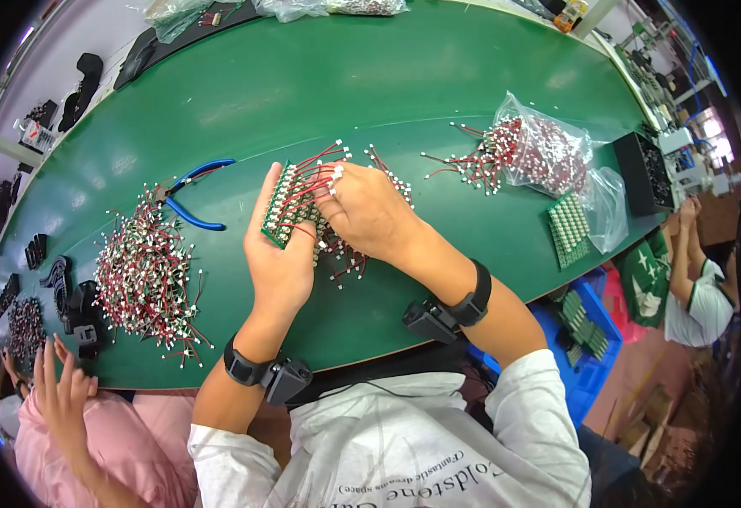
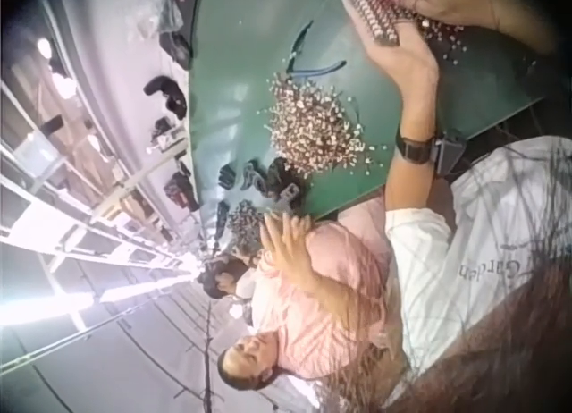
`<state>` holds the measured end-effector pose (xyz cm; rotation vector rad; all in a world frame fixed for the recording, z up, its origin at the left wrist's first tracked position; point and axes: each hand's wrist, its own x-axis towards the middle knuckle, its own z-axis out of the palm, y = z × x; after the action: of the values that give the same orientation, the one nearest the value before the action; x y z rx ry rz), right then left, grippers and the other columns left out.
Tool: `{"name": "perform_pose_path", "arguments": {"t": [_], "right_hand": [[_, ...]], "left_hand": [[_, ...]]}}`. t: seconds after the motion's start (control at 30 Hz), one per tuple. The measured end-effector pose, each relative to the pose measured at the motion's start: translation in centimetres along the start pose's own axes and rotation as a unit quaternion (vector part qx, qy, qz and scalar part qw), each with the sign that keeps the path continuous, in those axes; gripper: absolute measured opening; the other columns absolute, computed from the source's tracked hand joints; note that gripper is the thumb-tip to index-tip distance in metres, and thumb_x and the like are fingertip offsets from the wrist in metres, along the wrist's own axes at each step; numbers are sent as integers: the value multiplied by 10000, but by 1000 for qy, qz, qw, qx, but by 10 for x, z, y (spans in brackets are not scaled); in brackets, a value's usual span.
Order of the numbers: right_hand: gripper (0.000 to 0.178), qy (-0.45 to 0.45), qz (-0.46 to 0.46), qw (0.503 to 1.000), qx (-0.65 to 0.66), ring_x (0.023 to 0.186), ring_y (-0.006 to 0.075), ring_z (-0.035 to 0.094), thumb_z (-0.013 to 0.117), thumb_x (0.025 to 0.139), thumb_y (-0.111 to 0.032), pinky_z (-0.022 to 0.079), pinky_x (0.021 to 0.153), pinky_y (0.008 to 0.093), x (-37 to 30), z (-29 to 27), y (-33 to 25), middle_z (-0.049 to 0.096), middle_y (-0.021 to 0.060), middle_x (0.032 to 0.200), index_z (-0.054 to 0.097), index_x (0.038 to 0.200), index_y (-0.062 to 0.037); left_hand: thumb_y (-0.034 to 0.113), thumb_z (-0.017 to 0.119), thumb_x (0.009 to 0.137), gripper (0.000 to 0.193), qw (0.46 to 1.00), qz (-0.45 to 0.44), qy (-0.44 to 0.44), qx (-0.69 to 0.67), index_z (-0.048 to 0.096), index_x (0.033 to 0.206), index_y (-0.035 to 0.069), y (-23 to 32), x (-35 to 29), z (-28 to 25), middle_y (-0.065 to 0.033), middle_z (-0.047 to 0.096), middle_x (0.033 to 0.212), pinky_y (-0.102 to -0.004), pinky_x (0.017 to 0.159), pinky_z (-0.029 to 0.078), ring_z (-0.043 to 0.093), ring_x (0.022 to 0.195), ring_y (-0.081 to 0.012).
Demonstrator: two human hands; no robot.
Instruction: Manually inserting small LED components into a circuit board.
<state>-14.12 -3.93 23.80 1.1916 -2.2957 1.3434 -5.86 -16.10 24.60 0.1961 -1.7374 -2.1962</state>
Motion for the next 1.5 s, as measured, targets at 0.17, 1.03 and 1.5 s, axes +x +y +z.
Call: {"name": "perform_pose_path", "arguments": {"t": [0.17, 1.03, 1.5], "right_hand": [[73, -18, 3, 1000, 5, 728, 407, 599, 599, 856, -63, 491, 647, 470, 6, -6, -2, 627, 200, 810, 620, 879, 4], [111, -11, 19, 999, 33, 797, 427, 601, 594, 847, -45, 493, 702, 491, 7, -9, -6, 603, 235, 859, 583, 906, 48], [110, -3, -28, 1000, -1, 753, 386, 606, 646, 805, -47, 504, 660, 432, 5, -5, -1, 617, 177, 845, 615, 899, 1]], "left_hand": [[-118, 496, 827, 651, 998, 18, -12, 58, 361, 1458, -36, 3, 0, 0, -91, 612, 1198, -240, 880, 481, 590, 1023, -106], [-100, 513, 832, 619, 996, 15, -38, 84, 389, 1436, -46, 7, 2, -6, -108, 607, 1212, -263, 909, 481, 593, 1050, -126], [-89, 505, 809, 639, 993, 38, -35, 109, 386, 1436, -49, 2, 3, -7, -126, 594, 1244, -274, 934, 467, 593, 1069, -138]]}}
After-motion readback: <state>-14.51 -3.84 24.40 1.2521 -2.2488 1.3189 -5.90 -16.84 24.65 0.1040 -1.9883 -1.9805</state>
